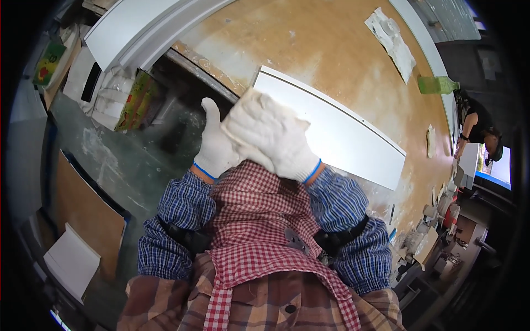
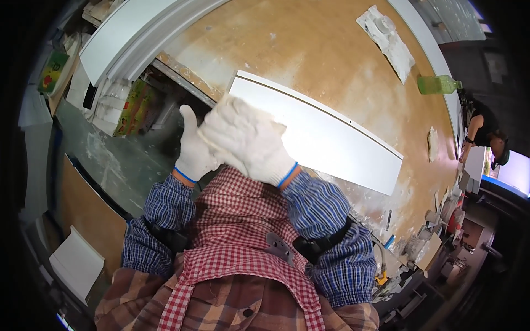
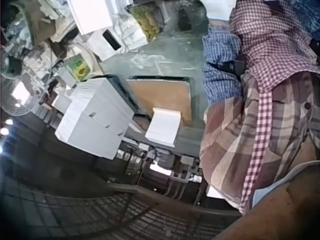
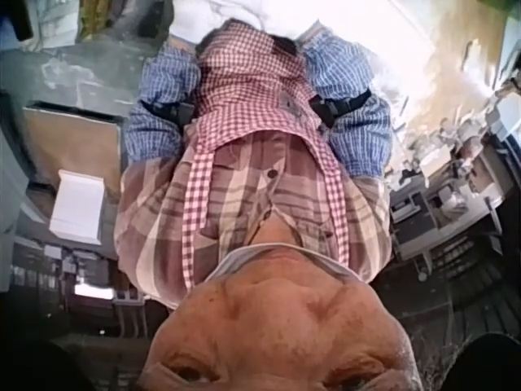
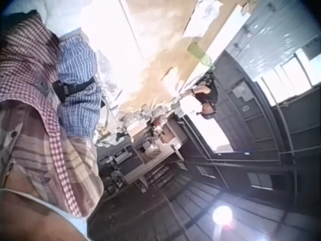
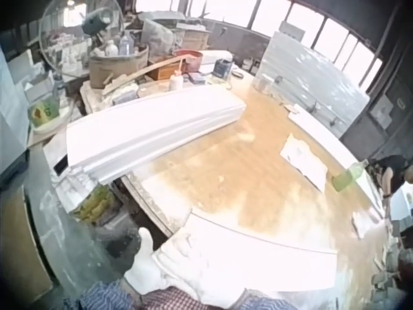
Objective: Sanding the surface and edges of a white-painted wooden board using a hand-held sanding block.
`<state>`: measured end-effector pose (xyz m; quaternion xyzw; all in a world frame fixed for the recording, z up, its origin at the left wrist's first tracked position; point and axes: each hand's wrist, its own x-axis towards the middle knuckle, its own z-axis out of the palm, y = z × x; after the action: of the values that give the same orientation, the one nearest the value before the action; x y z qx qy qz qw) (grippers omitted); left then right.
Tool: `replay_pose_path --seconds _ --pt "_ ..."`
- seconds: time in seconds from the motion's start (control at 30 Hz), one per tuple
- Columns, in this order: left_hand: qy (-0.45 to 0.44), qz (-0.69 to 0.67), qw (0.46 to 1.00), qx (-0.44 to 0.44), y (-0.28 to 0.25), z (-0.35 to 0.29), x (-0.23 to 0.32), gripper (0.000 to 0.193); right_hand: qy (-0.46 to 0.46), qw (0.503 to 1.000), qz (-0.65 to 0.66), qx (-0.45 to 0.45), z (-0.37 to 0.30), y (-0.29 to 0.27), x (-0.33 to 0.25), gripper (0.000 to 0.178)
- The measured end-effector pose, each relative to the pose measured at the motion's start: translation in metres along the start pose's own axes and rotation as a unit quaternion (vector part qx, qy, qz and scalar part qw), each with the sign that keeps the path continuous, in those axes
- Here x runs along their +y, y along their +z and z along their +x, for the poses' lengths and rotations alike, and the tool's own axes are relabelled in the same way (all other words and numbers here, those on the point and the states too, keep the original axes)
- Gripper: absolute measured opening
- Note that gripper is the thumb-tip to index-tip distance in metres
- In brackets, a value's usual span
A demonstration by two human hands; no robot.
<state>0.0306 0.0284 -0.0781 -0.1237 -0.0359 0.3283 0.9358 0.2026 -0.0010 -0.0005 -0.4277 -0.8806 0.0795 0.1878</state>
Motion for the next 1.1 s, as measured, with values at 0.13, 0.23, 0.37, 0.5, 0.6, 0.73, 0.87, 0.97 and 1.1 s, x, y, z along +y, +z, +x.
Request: replay_pose_path --seconds 0.13,0.23,0.37,0.5,0.6,0.73,0.87,0.97,1.1 --pt "-0.033 0.178 0.977 0.112 0.003 -0.001 0.0 0.123 -0.011 0.997 0.049 -0.055 -0.068 -0.025 -0.002 0.057" --pt "-0.071 0.332 0.93 0.139 0.01 -0.002 0.006 0.12 0.149 0.987 -0.051 0.0 -0.138 -0.051 0.006 0.046" --pt "-0.077 0.468 0.842 0.257 0.034 0.015 -0.002 0.081 0.427 0.868 -0.252 0.019 -0.197 -0.046 0.004 0.044" --pt "-0.072 0.589 0.74 0.315 0.024 0.028 -0.005 0.064 0.211 0.946 -0.023 0.244 -0.082 -0.02 0.0 0.033" --pt "0.012 0.56 0.759 0.332 0.009 0.019 0.002 0.059 0.244 0.949 0.014 0.198 -0.007 0.0 -0.008 0.029" --pt "0.013 0.572 0.735 0.364 0.023 0.019 -0.004 0.057 0.27 0.921 -0.087 0.268 -0.047 -0.015 0.005 0.038" --pt "0.003 0.581 0.737 0.344 0.02 0.024 -0.005 0.065 0.376 0.882 -0.217 0.185 -0.198 -0.055 0.025 0.048" --pt "0.015 0.595 0.734 0.328 0.021 0.022 -0.001 0.067 0.541 0.785 -0.25 0.17 -0.296 -0.067 0.044 0.054" --pt "0.024 0.57 0.755 0.323 0.018 0.02 0.002 0.059 0.584 0.714 -0.328 0.206 -0.311 -0.055 0.064 0.037"
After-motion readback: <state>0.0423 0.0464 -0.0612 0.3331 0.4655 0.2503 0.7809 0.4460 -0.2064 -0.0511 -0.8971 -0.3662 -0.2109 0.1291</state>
